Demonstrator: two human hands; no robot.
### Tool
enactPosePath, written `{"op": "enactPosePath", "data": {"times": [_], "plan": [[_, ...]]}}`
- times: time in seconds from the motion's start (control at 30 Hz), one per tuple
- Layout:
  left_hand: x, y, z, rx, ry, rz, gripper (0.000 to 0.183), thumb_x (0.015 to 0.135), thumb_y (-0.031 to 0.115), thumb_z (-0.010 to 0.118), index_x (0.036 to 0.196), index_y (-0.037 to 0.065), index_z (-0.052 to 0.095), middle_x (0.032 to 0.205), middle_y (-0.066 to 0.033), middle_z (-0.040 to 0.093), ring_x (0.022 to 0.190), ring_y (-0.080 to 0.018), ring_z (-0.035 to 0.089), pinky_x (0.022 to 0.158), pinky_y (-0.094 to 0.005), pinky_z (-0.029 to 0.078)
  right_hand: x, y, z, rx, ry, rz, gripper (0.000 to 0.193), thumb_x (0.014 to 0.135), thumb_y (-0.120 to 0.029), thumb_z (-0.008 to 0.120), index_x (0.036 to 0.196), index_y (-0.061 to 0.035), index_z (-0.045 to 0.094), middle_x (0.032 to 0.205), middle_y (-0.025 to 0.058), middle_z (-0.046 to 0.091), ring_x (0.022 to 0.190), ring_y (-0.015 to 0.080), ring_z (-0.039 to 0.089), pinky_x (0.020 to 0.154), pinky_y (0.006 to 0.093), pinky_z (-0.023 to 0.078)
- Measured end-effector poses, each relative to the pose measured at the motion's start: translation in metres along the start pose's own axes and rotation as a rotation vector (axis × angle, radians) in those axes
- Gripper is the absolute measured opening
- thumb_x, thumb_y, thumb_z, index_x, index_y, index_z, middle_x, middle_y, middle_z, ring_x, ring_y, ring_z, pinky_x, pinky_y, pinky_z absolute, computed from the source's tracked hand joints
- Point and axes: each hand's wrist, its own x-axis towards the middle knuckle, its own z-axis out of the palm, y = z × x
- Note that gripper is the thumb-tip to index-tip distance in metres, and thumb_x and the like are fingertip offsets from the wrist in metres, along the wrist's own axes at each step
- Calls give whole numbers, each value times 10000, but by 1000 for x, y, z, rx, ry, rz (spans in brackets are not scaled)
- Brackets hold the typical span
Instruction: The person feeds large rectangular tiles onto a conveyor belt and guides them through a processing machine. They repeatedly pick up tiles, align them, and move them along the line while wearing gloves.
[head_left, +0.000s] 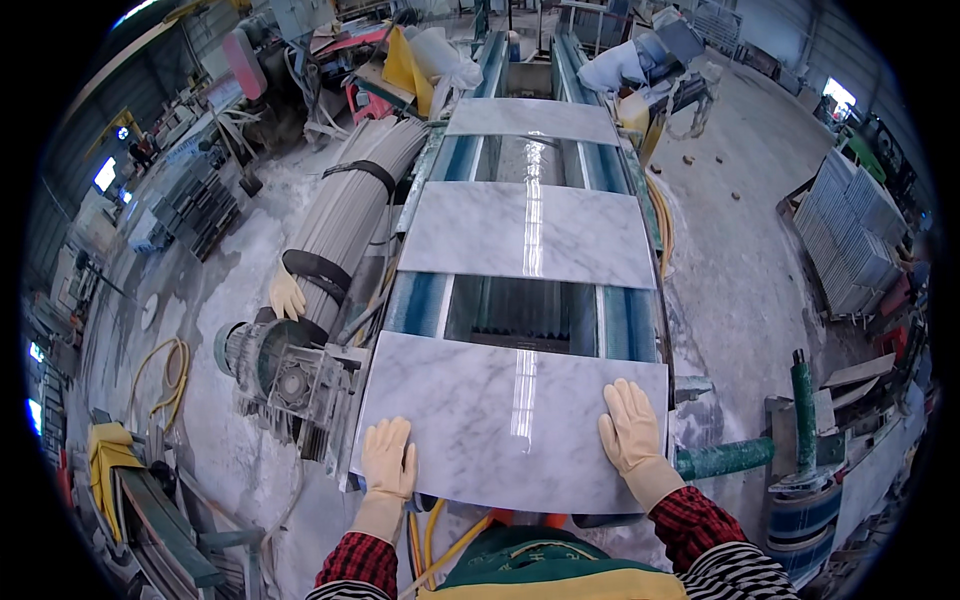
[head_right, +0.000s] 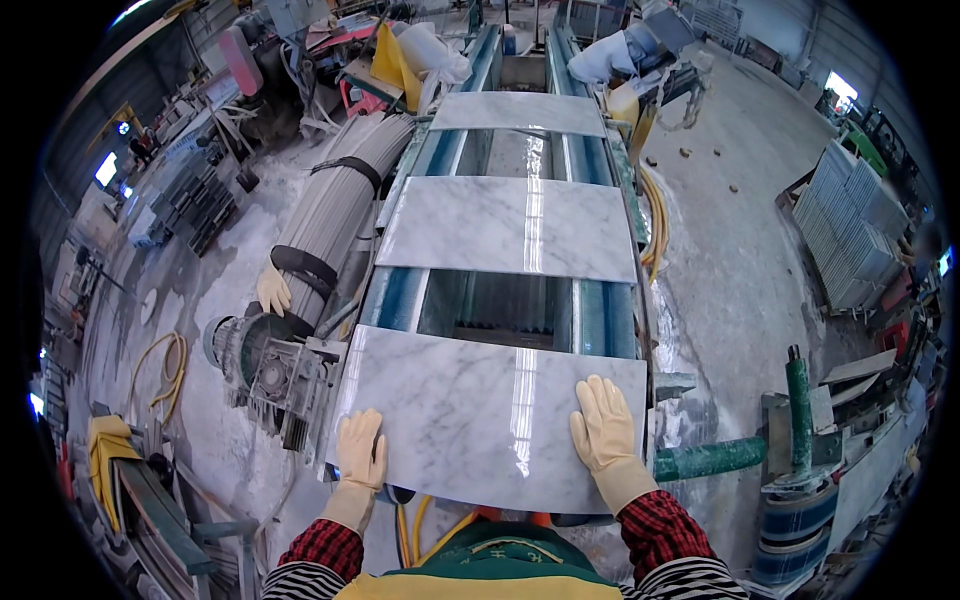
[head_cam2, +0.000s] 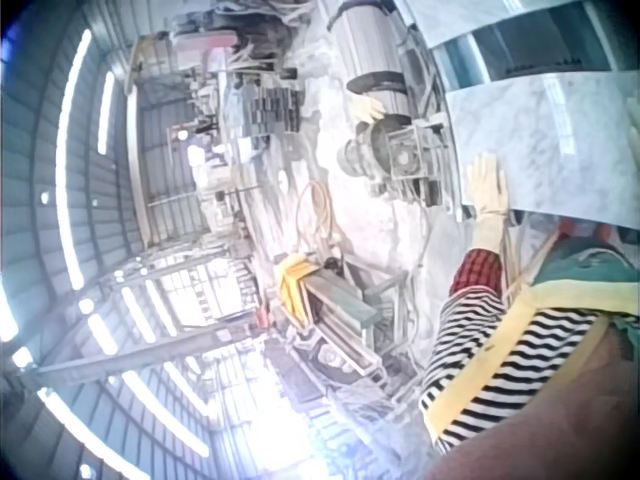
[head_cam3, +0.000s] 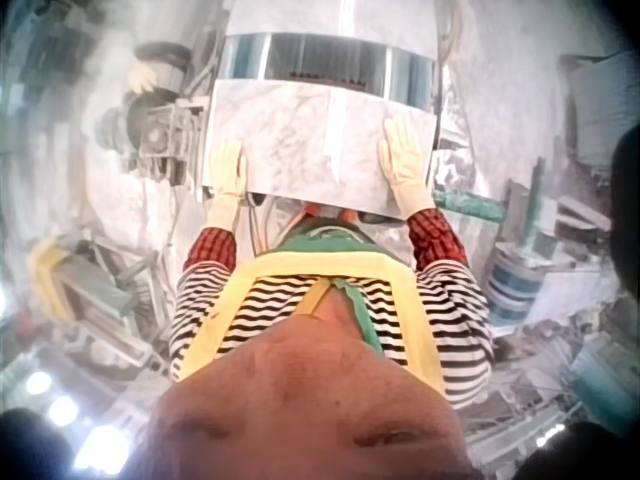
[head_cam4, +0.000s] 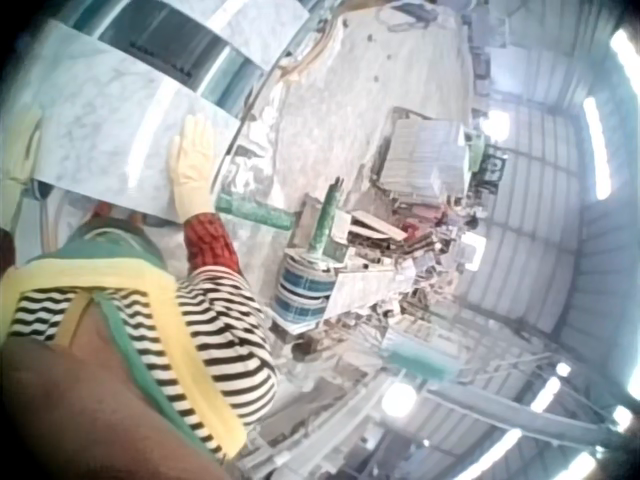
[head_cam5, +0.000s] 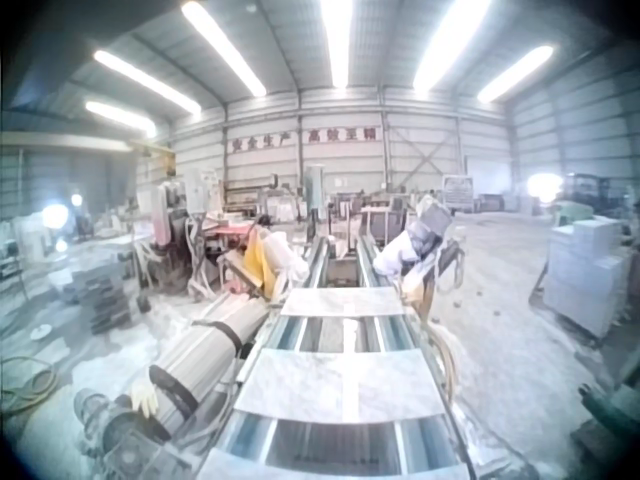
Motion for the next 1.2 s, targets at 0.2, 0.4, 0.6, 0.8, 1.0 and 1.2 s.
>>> {"op": "enactPosePath", "data": {"times": [0.2, 0.4, 0.6, 0.8, 1.0, 1.2], "plan": [[-5, -3, 3, 7, 28, 27, 469, 950, 200, 667, 1395, 59, 622, 1447, -173, 622, 1373, -433, 526, 1199, -589, 336, -3, -4, -4, 22, 41, -10, 517, 952, -222, 641, 1414, 1, 577, 1462, 273, 569, 1357, 485, 517, 1193, 547, 381], [-8, -6, 3, 39, -14, 25, 484, 960, 213, 666, 1416, 64, 598, 1464, -177, 616, 1395, -421, 523, 1217, -583, 325, -5, -6, -4, 45, 120, -53, 486, 914, -165, 680, 1363, 3, 599, 1423, 271, 589, 1326, 481, 537, 1163, 540, 418], [-5, -7, 5, -12, -3, 41, 514, 954, 231, 675, 1428, 58, 581, 1481, -188, 601, 1408, -436, 502, 1230, -576, 309, -10, -7, -5, 13, 215, -69, 429, 908, -183, 679, 1297, -14, 616, 1359, 231, 627, 1269, 449, 576, 1123, 528, 438], [-13, 19, -16, -5, -21, 259, 607, 875, 271, 745, 1408, 35, 574, 1478, -249, 530, 1390, -479, 454, 1187, -595, 313, -47, -35, -14, 85, 231, -33, 334, 887, -139, 646, 1201, -32, 603, 1260, 210, 624, 1179, 420, 588, 1056, 499, 467], [3, 90, -30, -157, -358, 646, 793, 724, 394, 859, 1372, 42, 568, 1394, -220, 516, 1270, -437, 480, 1045, -552, 375, -98, -57, -47, 143, 91, -45, 300, 852, -106, 602, 1142, -41, 568, 1155, 181, 583, 1051, 379, 568, 935, 472, 467], [7, 114, -31, -108, -303, 731, 853, 614, 355, 887, 1361, 72, 588, 1392, -188, 543, 1242, -421, 508, 1004, -558, 393, -118, -66, -63, 144, 42, -16, 295, 874, -102, 599, 1159, -35, 564, 1186, 175, 587, 1108, 374, 570, 991, 459, 469]]}}
